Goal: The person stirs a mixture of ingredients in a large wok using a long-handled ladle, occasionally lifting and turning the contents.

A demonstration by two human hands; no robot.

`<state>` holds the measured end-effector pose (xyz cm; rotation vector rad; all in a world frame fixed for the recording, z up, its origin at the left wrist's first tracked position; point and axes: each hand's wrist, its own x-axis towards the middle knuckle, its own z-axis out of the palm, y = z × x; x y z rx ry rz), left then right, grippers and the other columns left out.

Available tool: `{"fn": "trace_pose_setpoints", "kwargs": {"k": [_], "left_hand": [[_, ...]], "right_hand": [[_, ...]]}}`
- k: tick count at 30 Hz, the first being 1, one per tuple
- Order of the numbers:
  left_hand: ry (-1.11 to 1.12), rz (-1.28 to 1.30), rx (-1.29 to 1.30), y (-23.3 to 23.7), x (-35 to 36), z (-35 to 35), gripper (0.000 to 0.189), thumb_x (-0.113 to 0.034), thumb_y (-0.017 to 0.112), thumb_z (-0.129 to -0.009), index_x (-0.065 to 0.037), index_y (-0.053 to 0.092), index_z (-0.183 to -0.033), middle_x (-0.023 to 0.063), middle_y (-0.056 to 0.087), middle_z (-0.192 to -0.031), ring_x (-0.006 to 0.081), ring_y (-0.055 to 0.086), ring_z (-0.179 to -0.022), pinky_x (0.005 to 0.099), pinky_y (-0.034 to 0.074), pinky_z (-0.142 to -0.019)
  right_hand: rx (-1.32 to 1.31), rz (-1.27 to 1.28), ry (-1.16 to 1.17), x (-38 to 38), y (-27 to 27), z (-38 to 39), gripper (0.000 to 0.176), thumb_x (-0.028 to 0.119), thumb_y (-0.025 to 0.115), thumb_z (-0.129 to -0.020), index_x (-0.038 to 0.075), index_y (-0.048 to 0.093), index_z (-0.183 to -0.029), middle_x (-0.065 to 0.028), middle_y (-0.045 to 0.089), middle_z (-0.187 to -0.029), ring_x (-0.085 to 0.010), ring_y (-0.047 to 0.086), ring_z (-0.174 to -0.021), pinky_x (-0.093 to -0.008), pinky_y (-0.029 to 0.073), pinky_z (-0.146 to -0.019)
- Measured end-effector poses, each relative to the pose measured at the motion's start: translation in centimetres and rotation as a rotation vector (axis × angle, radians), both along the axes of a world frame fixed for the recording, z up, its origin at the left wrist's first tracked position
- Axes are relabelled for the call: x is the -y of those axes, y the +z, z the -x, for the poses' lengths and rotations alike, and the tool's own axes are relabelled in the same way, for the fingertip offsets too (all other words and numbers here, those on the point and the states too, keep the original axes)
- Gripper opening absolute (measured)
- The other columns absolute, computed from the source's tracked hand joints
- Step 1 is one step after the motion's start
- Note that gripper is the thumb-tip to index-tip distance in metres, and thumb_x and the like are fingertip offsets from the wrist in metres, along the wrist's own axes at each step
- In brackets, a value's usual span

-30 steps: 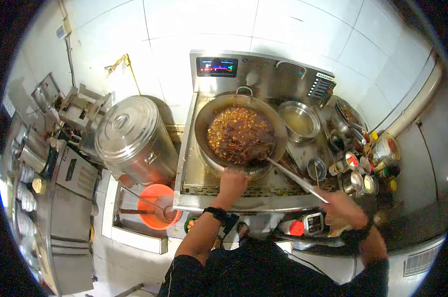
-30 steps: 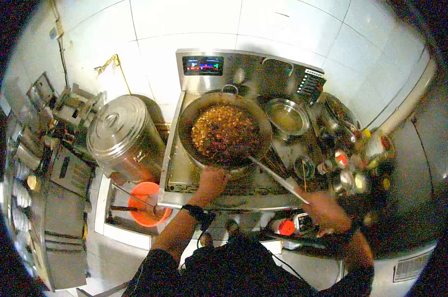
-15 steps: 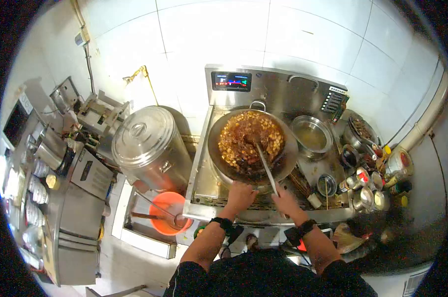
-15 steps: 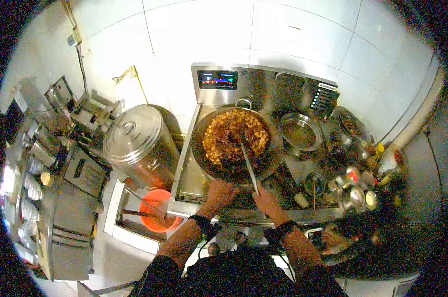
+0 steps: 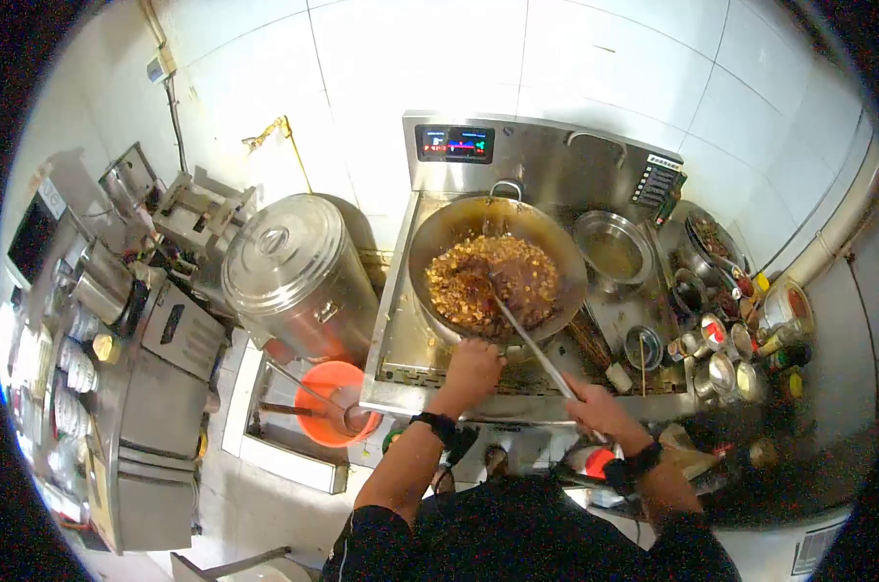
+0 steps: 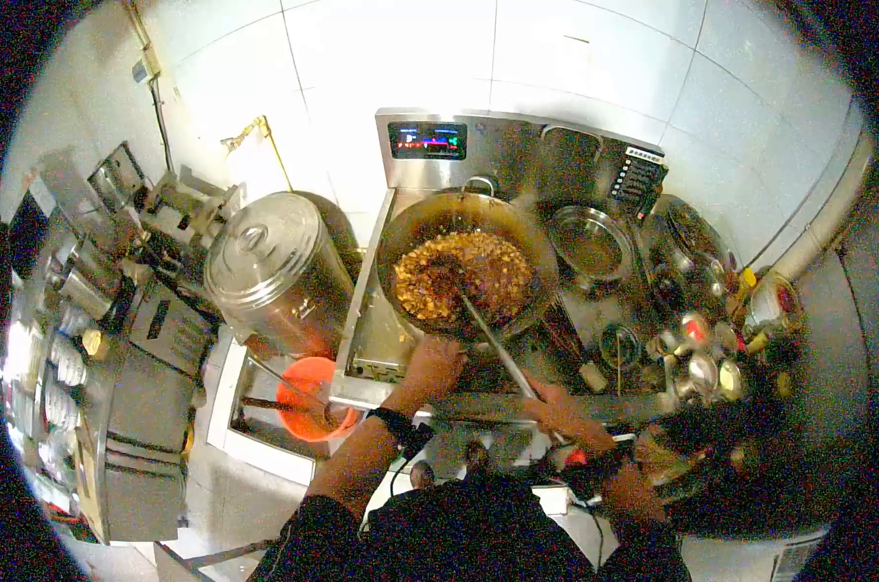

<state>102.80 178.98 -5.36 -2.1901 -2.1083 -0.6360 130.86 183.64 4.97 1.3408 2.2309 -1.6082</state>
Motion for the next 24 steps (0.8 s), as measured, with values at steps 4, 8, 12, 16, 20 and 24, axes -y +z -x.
{"fn": "trace_pose_setpoints", "kwargs": {"k": [4,8,12,16,20,24], "left_hand": [[0.010,-0.005,0.008,0.5,0.0,-0.2,0.018,-0.024,0.062,-0.087,-0.007,0.061,-0.080,0.0137,0.064,-0.080,0.0309,0.062,-0.085,0.0433,0.045,-0.082],[0.032,-0.232,0.012,0.3,0.0,-0.5,0.018,-0.022,0.063,-0.085,-0.009,0.061,-0.073,0.0123,0.063,-0.071,0.0314,0.062,-0.074,0.0442,0.047,-0.077],[0.012,-0.218,-0.043,-0.1,-0.4,-0.6,0.018,-0.023,0.066,-0.081,-0.009,0.060,-0.070,0.0109,0.062,-0.068,0.0301,0.061,-0.071,0.0439,0.046,-0.074],[0.039,-0.289,0.065,-0.3,-0.6,-0.6,0.020,-0.025,0.068,-0.081,-0.009,0.060,-0.071,0.0107,0.063,-0.068,0.0294,0.061,-0.072,0.0436,0.045,-0.074],[0.060,-0.221,0.064,0.0,-0.5,-0.5,0.022,-0.027,0.067,-0.082,-0.009,0.061,-0.071,0.0109,0.063,-0.070,0.0298,0.061,-0.073,0.0440,0.045,-0.077],[0.071,-0.052,0.036,0.4,-0.6,-0.6,0.023,-0.029,0.066,-0.084,-0.009,0.062,-0.073,0.0110,0.064,-0.071,0.0305,0.061,-0.075,0.0444,0.044,-0.078]], "right_hand": [[0.117,-0.431,0.144,1.6,4.8,-4.9,0.065,0.021,0.060,-0.092,0.015,0.034,-0.152,-0.0149,0.069,-0.100,-0.0217,0.063,-0.067,-0.0380,0.053,-0.061],[0.363,-0.569,0.136,2.3,12.3,-8.5,0.066,0.015,0.066,-0.087,0.023,0.041,-0.148,-0.0185,0.063,-0.076,-0.0268,0.062,-0.063,-0.0386,0.050,-0.065],[0.471,-0.786,0.289,2.2,17.0,-9.5,0.067,0.014,0.068,-0.085,0.024,0.043,-0.147,-0.0192,0.066,-0.082,-0.0355,0.063,-0.068,-0.0424,0.051,-0.066],[0.526,-0.681,0.330,0.7,14.1,-10.3,0.066,0.018,0.067,-0.086,0.024,0.043,-0.147,-0.0205,0.067,-0.088,-0.0389,0.065,-0.074,-0.0449,0.053,-0.069],[0.444,-0.671,0.284,0.2,7.0,-7.1,0.064,0.021,0.062,-0.088,0.020,0.039,-0.148,-0.0251,0.067,-0.090,-0.0420,0.066,-0.075,-0.0512,0.053,-0.068],[0.454,-0.675,0.179,-0.3,-0.6,-2.7,0.067,0.023,0.058,-0.091,0.021,0.031,-0.152,-0.0264,0.064,-0.081,-0.0466,0.063,-0.072,-0.0559,0.049,-0.068]]}}
